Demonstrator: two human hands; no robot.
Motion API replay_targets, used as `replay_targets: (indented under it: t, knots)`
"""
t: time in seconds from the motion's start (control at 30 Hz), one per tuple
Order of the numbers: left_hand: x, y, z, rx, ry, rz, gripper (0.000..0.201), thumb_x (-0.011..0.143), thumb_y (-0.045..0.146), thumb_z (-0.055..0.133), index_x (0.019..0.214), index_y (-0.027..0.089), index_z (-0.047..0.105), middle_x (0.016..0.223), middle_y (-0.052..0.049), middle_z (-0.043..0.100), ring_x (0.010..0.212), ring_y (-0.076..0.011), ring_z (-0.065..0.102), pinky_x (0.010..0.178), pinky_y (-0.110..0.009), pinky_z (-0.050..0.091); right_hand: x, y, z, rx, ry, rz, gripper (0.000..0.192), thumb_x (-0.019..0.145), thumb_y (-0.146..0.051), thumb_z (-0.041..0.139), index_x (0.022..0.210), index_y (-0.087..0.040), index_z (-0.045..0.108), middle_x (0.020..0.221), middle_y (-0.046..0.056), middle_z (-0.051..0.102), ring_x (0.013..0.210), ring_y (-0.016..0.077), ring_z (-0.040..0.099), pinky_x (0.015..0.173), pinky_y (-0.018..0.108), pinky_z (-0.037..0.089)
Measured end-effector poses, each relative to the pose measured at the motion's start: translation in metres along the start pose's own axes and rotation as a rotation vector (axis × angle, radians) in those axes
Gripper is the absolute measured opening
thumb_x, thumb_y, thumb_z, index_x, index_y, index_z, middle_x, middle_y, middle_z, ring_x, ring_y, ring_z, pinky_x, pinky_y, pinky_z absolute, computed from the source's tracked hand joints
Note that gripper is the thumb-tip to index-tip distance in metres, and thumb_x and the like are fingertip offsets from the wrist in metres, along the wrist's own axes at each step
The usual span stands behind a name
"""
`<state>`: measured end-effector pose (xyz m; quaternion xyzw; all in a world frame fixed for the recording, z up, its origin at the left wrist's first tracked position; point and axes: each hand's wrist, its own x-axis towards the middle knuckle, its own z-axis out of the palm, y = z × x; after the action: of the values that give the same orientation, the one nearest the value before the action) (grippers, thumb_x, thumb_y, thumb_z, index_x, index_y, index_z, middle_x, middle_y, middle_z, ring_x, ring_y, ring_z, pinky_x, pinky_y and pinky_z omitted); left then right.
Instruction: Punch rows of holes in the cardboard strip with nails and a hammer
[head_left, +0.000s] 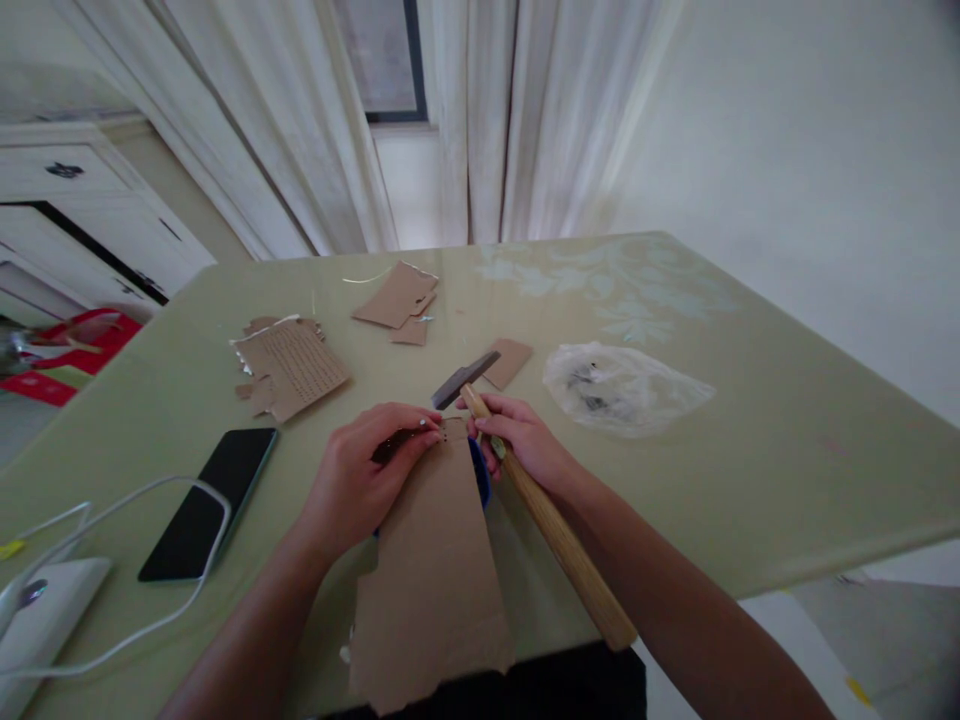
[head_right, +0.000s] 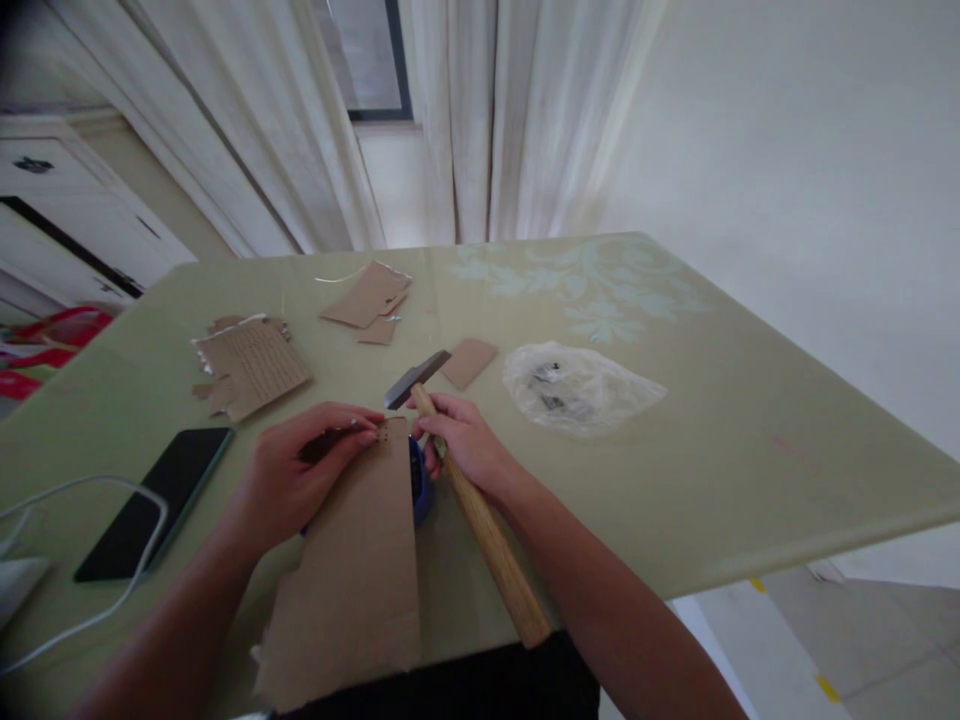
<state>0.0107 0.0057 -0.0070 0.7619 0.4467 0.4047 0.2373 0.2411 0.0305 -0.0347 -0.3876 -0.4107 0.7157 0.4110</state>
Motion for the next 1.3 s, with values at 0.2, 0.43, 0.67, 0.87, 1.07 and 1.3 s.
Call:
replay_targets:
  t: [0.2,0.43,0.67,0.87,1.07,1.3]
  knots:
    - [0.001,-0.002,-0.002,0.034,0.016,-0.056,0.016,0.104,0.040,0.076,0.106,0.026,0.084,0.109,-0.003,0.087,0.095,-0.0215,0.080,0.091,-0.033,0.063,0.001,0.004,0.003,-0.007,-0.010,0.015,0.036,0.080,-0.028,0.070,0.114,-0.019,0.071,0.077,-0.005,0.065,0.045,0.0107,0.056,0.038,0.023,0.047]
    - [-0.001,-0.003,-0.006,0.019,0.042,-0.038,0.014,0.103,0.038,0.076,0.106,0.028,0.085,0.109,-0.003,0.087,0.098,-0.0223,0.080,0.093,-0.035,0.063,0.005,0.008,0.000,0.008,-0.027,0.019,0.039,0.077,-0.033,0.075,0.114,-0.019,0.071,0.079,-0.004,0.067,0.046,0.0119,0.059,0.039,0.024,0.048]
    - [0.003,0.001,-0.016,0.046,0.015,0.004,0.014,0.103,0.032,0.075,0.098,0.026,0.086,0.113,-0.005,0.086,0.102,-0.0224,0.079,0.093,-0.036,0.062,-0.001,0.004,0.004,-0.056,-0.010,-0.025,0.042,0.084,-0.047,0.083,0.111,-0.018,0.070,0.078,-0.006,0.063,0.041,0.0061,0.049,0.035,0.020,0.036]
    - [0.005,0.005,-0.014,0.031,0.003,0.016,0.013,0.101,0.033,0.077,0.096,0.027,0.088,0.113,-0.005,0.086,0.100,-0.0230,0.079,0.092,-0.038,0.061,-0.004,0.002,0.006,-0.119,-0.004,-0.012,0.050,0.085,-0.054,0.083,0.116,-0.017,0.069,0.064,-0.009,0.058,0.043,0.0084,0.046,0.038,0.021,0.036]
    - [0.004,0.002,-0.013,0.026,0.016,0.023,0.013,0.101,0.033,0.077,0.095,0.028,0.089,0.110,-0.005,0.086,0.099,-0.0233,0.079,0.092,-0.039,0.062,-0.004,0.003,0.005,-0.177,-0.016,-0.009,0.055,0.085,-0.052,0.084,0.123,-0.016,0.069,0.055,-0.011,0.054,0.042,0.0103,0.045,0.039,0.021,0.034]
    - [0.003,-0.001,-0.012,0.027,0.007,0.020,0.013,0.101,0.033,0.078,0.096,0.028,0.088,0.108,-0.005,0.085,0.099,-0.0230,0.078,0.091,-0.039,0.061,-0.005,0.004,0.004,-0.186,-0.018,-0.017,0.050,0.086,-0.051,0.083,0.121,-0.018,0.070,0.055,-0.011,0.054,0.042,0.0096,0.043,0.040,0.022,0.034]
